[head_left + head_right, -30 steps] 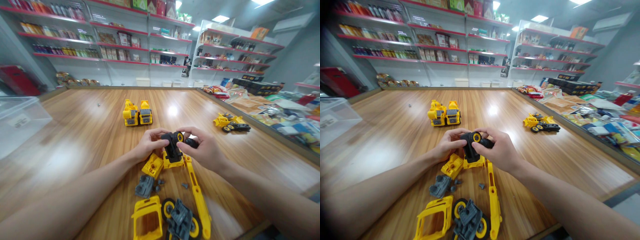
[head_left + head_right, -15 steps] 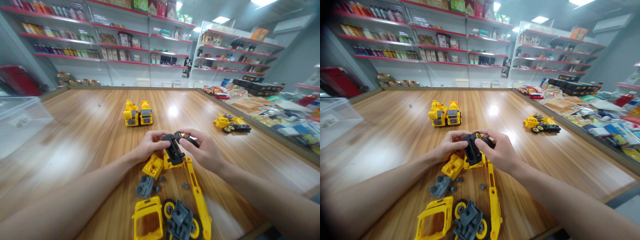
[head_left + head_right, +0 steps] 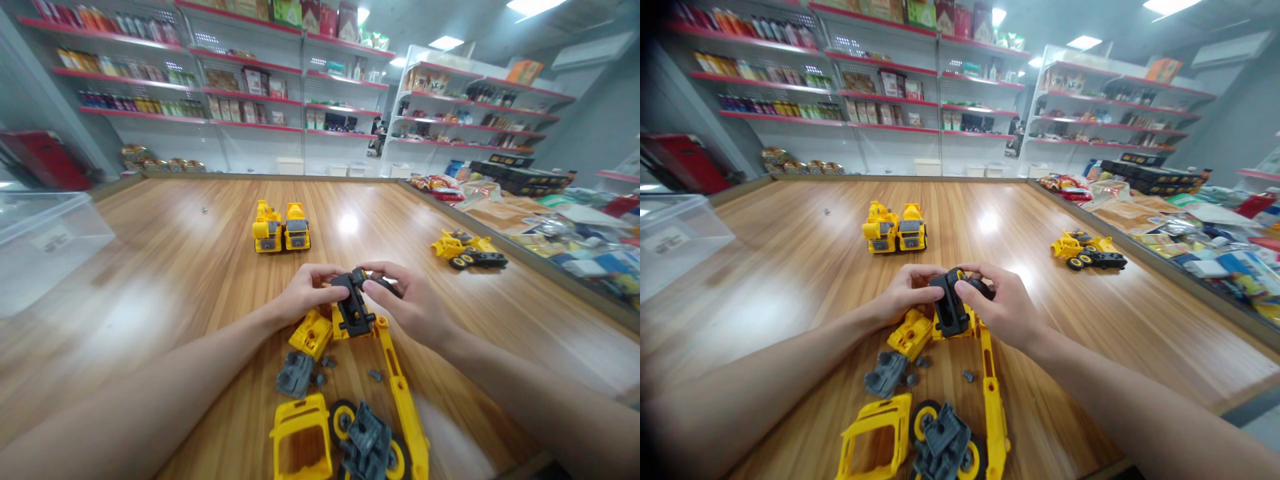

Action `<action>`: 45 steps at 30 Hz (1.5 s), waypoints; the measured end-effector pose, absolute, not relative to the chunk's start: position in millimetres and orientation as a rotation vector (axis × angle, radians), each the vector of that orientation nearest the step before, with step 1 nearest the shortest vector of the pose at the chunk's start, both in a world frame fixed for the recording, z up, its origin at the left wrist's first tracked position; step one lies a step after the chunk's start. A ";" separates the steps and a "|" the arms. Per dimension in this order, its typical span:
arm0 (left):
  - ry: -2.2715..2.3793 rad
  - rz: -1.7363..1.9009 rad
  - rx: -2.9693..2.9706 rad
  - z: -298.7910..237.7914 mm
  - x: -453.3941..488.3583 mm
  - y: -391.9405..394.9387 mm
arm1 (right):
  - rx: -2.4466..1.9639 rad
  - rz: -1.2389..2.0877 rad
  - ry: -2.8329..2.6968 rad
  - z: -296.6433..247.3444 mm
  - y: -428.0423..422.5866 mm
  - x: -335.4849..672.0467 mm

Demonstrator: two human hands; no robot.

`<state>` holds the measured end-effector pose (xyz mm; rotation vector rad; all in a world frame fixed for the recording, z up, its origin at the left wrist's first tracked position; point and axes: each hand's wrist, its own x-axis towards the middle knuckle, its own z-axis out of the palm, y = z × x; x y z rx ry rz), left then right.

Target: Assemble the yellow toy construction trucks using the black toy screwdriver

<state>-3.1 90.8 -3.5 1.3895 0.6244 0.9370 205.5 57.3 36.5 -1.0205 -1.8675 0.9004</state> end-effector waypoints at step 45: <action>0.551 0.994 1.300 -1.5 -2.0 91.9 | -1.303 0.557 -2.019 39.9 66.7 207.7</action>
